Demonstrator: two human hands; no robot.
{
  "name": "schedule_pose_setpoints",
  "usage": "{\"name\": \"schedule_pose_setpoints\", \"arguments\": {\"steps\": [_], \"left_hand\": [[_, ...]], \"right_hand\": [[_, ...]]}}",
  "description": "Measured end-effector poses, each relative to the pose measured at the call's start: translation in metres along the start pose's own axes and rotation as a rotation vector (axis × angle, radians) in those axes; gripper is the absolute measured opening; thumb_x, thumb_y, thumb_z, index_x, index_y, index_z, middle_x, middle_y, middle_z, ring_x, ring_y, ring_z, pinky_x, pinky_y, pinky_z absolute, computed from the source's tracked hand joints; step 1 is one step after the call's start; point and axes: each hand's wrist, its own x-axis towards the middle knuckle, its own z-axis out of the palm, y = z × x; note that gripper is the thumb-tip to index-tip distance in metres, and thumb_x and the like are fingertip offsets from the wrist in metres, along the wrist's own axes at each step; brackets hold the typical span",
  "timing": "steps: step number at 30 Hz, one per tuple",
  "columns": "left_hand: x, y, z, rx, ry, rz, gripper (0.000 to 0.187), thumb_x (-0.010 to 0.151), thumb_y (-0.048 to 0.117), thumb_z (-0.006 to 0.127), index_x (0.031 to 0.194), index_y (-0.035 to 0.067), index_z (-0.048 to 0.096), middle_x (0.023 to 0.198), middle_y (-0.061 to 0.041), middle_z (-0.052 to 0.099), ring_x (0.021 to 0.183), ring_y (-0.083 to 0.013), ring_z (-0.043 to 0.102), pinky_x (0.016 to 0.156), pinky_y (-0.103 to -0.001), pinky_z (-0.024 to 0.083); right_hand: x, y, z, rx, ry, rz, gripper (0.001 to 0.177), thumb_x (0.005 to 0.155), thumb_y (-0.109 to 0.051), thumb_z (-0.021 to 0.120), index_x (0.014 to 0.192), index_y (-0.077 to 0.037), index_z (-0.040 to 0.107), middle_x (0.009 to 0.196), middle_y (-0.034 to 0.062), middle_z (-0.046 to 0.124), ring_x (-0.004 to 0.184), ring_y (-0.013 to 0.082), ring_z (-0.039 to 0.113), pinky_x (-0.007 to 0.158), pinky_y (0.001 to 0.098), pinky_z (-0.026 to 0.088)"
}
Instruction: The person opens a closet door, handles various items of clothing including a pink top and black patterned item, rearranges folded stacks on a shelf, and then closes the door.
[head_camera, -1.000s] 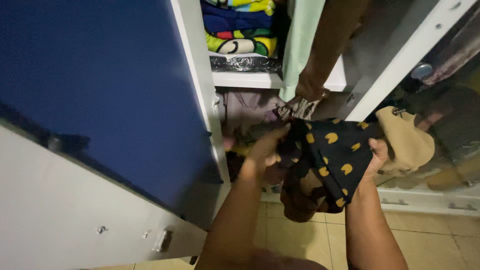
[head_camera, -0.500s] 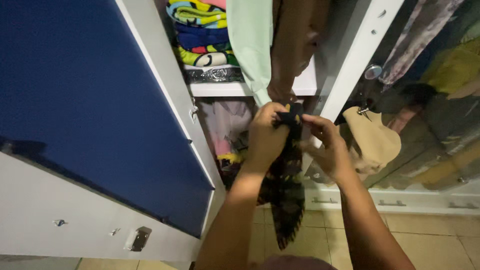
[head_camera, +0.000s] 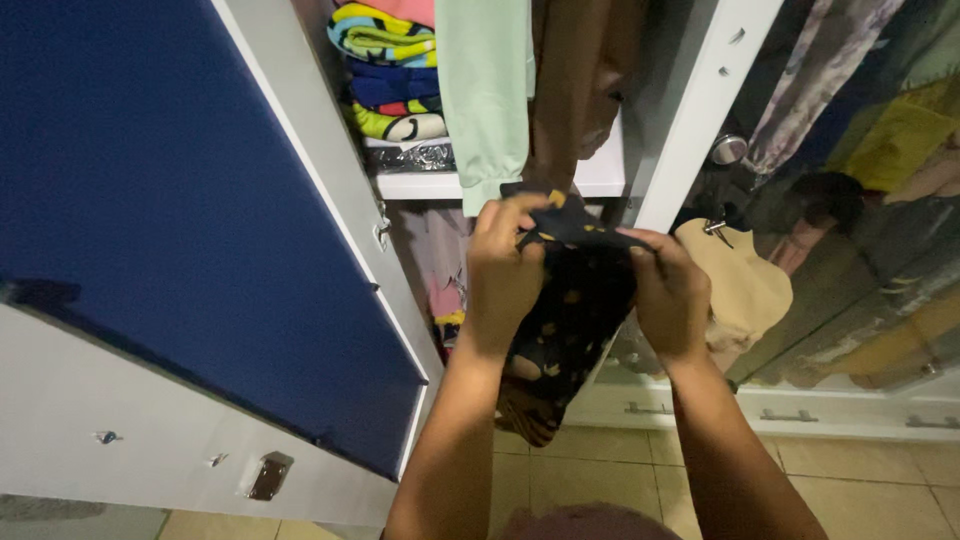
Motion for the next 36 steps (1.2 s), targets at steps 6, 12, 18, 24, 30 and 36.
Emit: {"name": "schedule_pose_setpoints", "arguments": {"steps": [6,12,18,24,30,36], "left_hand": [[-0.006,-0.032,-0.013,0.044,0.001,-0.071,0.063,0.079,-0.012,0.052,0.14,0.003,0.061,0.1,-0.016,0.057,0.094,-0.0286,0.061,0.09,-0.036,0.054],[-0.012,-0.051,-0.007,0.002,-0.004,-0.056,0.047,0.085,-0.008,0.059,0.126,0.011,0.071,0.11,-0.014,0.065,0.105,-0.0279,0.065,0.096,-0.035,0.054],[-0.015,-0.032,0.012,-0.346,-0.222,-0.143,0.065,0.085,0.015,0.073,0.145,0.007,0.047,0.125,-0.014,0.056,0.114,-0.0279,0.058,0.1,-0.034,0.045],[-0.012,-0.045,0.015,-0.107,-0.391,-0.292,0.029,0.089,0.028,0.083,0.105,0.005,0.075,0.089,-0.01,0.066,0.083,-0.0255,0.064,0.08,-0.036,0.052],[-0.001,-0.025,-0.005,-0.109,0.028,0.095,0.018,0.092,0.02,0.074,0.095,0.004,0.067,0.106,-0.014,0.062,0.095,-0.0304,0.064,0.083,-0.038,0.053],[0.017,0.002,-0.015,-0.088,-0.073,0.029,0.014,0.101,0.015,0.065,0.103,0.002,0.062,0.096,-0.017,0.062,0.09,-0.0385,0.062,0.08,-0.041,0.051]], "right_hand": [[0.014,0.033,-0.006,0.331,0.083,0.032,0.016,0.111,-0.008,0.053,0.119,-0.001,0.065,0.109,0.0024,0.067,0.099,0.0073,0.06,0.091,0.023,0.049],[0.019,0.03,-0.006,0.452,0.04,0.075,0.017,0.112,-0.01,0.054,0.121,-0.002,0.064,0.111,0.0003,0.068,0.1,0.0067,0.06,0.093,0.0218,0.049],[0.015,0.008,0.014,0.25,-0.075,-0.006,0.014,0.105,-0.006,0.064,0.116,-0.001,0.071,0.107,0.0014,0.07,0.098,0.0081,0.062,0.091,0.0223,0.049],[0.018,0.001,0.002,0.118,-0.131,-0.012,0.014,0.095,-0.003,0.072,0.109,-0.003,0.073,0.103,0.0034,0.073,0.094,0.0094,0.065,0.086,0.0235,0.052],[0.018,-0.001,-0.011,-0.223,-0.135,-0.243,0.023,0.083,0.0,0.081,0.105,-0.004,0.076,0.093,0.0096,0.07,0.085,0.023,0.064,0.078,0.0333,0.05],[0.011,0.022,-0.005,-0.326,-0.022,-0.266,0.022,0.091,0.003,0.072,0.112,-0.003,0.074,0.095,0.014,0.067,0.085,0.0279,0.066,0.076,0.0365,0.052]]}}
